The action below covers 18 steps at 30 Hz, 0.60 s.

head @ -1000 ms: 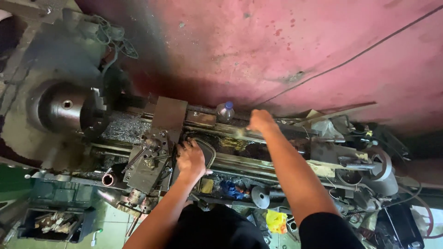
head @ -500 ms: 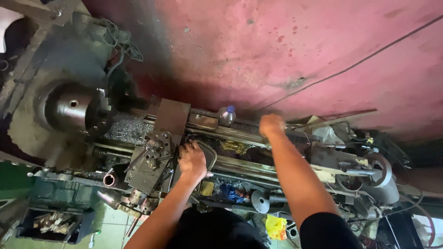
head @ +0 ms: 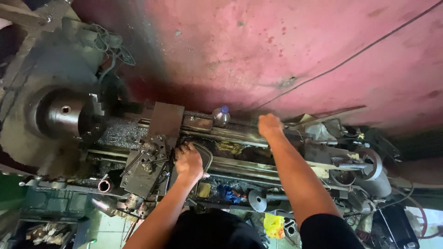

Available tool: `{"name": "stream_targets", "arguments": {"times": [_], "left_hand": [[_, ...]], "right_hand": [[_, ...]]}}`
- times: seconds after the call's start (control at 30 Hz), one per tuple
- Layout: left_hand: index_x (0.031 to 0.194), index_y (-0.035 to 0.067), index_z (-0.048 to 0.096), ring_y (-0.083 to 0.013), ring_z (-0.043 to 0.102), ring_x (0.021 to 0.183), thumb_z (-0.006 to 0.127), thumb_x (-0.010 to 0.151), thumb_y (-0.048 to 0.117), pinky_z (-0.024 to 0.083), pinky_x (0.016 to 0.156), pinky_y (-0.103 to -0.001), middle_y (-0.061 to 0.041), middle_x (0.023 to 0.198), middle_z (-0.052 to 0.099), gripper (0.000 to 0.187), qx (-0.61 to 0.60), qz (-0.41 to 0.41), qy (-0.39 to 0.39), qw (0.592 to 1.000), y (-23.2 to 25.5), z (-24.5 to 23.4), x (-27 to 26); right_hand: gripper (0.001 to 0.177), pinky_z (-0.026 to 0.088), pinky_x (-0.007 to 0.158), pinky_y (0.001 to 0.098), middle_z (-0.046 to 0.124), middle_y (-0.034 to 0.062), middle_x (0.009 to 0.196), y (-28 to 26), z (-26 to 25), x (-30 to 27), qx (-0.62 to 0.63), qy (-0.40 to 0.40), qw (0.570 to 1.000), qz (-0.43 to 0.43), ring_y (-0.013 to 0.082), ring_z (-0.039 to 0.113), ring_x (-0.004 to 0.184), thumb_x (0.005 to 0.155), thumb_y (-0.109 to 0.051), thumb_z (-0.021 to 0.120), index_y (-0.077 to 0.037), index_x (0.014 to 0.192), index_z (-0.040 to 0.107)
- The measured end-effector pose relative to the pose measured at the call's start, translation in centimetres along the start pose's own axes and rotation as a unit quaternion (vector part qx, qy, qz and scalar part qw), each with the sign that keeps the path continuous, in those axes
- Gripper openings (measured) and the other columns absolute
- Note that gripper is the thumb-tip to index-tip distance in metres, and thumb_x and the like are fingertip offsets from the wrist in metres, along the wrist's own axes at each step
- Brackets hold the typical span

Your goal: The person cleans a metal part on a lathe using a brush and a liquid from a bottle. They repeatedly apply the liquid and scrub the surface of the part.

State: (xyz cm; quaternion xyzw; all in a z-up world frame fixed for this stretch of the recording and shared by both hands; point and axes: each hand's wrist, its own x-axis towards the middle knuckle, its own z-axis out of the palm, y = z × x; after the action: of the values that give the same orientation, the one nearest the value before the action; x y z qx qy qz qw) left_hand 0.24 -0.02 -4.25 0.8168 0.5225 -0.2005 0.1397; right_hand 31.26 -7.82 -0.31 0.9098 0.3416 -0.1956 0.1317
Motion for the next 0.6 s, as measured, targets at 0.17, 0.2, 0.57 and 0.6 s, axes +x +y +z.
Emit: {"name": "stream_targets", "arguments": {"times": [0.17, 0.2, 0.57, 0.6], "left_hand": [[0.148, 0.006, 0.045, -0.0347, 0.049, 0.126, 0.095, 0.062, 0.038, 0.054, 0.078, -0.053, -0.016, 0.135, 0.055, 0.105, -0.008, -0.021, 0.124, 0.992, 1.0, -2.7, -3.1], [0.142, 0.007, 0.053, -0.0333, 0.051, 0.12, 0.089, 0.069, 0.035, 0.053, 0.071, -0.051, -0.014, 0.125, 0.06, 0.086, -0.005, -0.031, 0.187, 0.982, 1.1, -2.8, -3.5], [0.155, -0.002, 0.028, -0.0369, 0.042, 0.134, 0.106, 0.043, 0.044, 0.055, 0.09, -0.055, -0.021, 0.143, 0.045, 0.144, 0.002, 0.022, -0.009, 1.0, 0.1, -2.1, -0.9], [0.156, -0.001, 0.029, -0.0364, 0.042, 0.135, 0.106, 0.041, 0.046, 0.055, 0.09, -0.056, -0.021, 0.145, 0.045, 0.146, 0.007, 0.017, -0.008, 1.0, 0.2, -1.7, -0.6]], "right_hand": [[0.025, 0.063, 0.076, 0.0521, 0.078, 0.0165, 0.108, 0.7, 0.5, -0.7, -0.177, -0.021, 0.984, 0.009, 0.0357, 0.076, 0.1, 0.092, -0.018, 0.068, -0.009, 0.112, 0.081], [0.025, 0.063, 0.076, 0.0509, 0.078, 0.0143, 0.108, 0.2, 0.1, -1.2, -0.199, -0.029, 0.98, -0.003, 0.0339, 0.076, 0.099, 0.093, -0.018, 0.066, -0.012, 0.112, 0.082], [0.024, 0.06, 0.09, 0.0566, 0.077, 0.0182, 0.117, -5.7, -2.5, -4.1, 0.065, -0.038, 0.99, -0.115, 0.0427, 0.071, 0.113, 0.092, -0.027, 0.07, -0.013, 0.107, 0.081], [0.025, 0.061, 0.089, 0.0552, 0.077, 0.0169, 0.116, -5.5, -3.9, -5.5, -0.006, -0.031, 0.995, -0.089, 0.0385, 0.073, 0.11, 0.09, -0.026, 0.073, -0.014, 0.111, 0.081]]}}
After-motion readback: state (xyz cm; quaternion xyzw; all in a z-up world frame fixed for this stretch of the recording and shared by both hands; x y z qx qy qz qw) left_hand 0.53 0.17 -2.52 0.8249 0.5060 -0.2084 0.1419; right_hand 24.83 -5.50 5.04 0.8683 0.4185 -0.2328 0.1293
